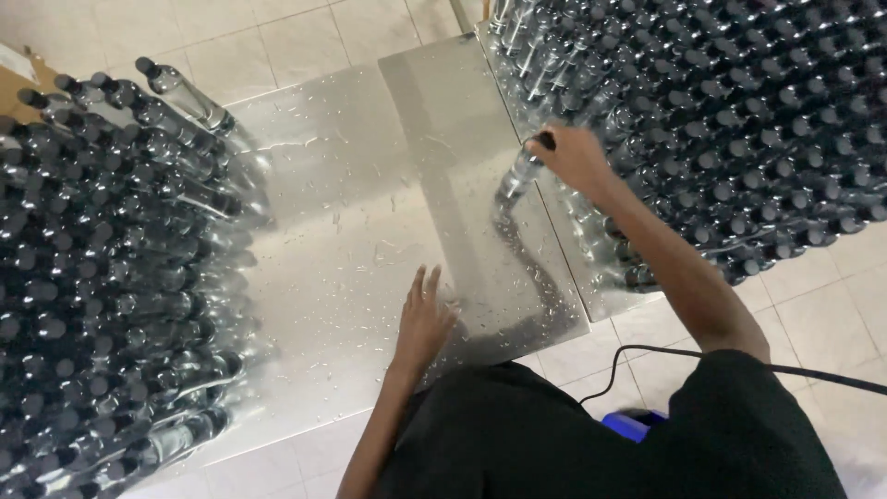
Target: Capping and sealing plastic water bottles using a handheld capping tool on a production line.
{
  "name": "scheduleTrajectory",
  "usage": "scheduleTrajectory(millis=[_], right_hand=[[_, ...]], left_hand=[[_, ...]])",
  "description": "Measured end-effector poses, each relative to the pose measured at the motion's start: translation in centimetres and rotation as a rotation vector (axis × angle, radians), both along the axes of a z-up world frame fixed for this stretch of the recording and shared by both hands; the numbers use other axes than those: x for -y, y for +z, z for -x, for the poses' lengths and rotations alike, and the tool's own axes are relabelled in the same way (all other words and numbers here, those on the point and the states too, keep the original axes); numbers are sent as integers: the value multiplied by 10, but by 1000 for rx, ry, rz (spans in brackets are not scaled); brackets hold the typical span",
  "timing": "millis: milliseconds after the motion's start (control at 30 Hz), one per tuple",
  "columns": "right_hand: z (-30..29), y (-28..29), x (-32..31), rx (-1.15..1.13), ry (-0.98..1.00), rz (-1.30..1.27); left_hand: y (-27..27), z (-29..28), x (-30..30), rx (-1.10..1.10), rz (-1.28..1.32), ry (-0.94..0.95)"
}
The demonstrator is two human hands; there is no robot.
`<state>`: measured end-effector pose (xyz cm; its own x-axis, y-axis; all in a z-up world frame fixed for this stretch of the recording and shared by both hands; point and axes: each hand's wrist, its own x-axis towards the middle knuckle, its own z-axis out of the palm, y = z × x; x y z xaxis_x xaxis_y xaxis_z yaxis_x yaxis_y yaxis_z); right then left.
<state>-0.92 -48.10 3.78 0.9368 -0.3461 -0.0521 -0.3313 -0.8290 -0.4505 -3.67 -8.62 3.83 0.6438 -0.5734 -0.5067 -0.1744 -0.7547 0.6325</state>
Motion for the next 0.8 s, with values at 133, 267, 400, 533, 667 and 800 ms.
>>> scheduleTrajectory(millis=[133,267,400,533,667,800], right_hand=[[-60,-46,101,75,14,140],[-85,-44,138,56,-66,57],[-102,-69,167,84,-207,85],[-109,-72,165,159,-229,39],[-117,-75,164,114,-345,46],[-114,-58,152,99,-327,54]], left_hand=[[-79,44,-68,73,-41,107],[-136,87,-126,241,95,290],[-138,101,-138,149,28,428],[-121,89,-124,127,32,431],[-111,74,-120,139,62,329],[-100,60,-129,127,80,328]])
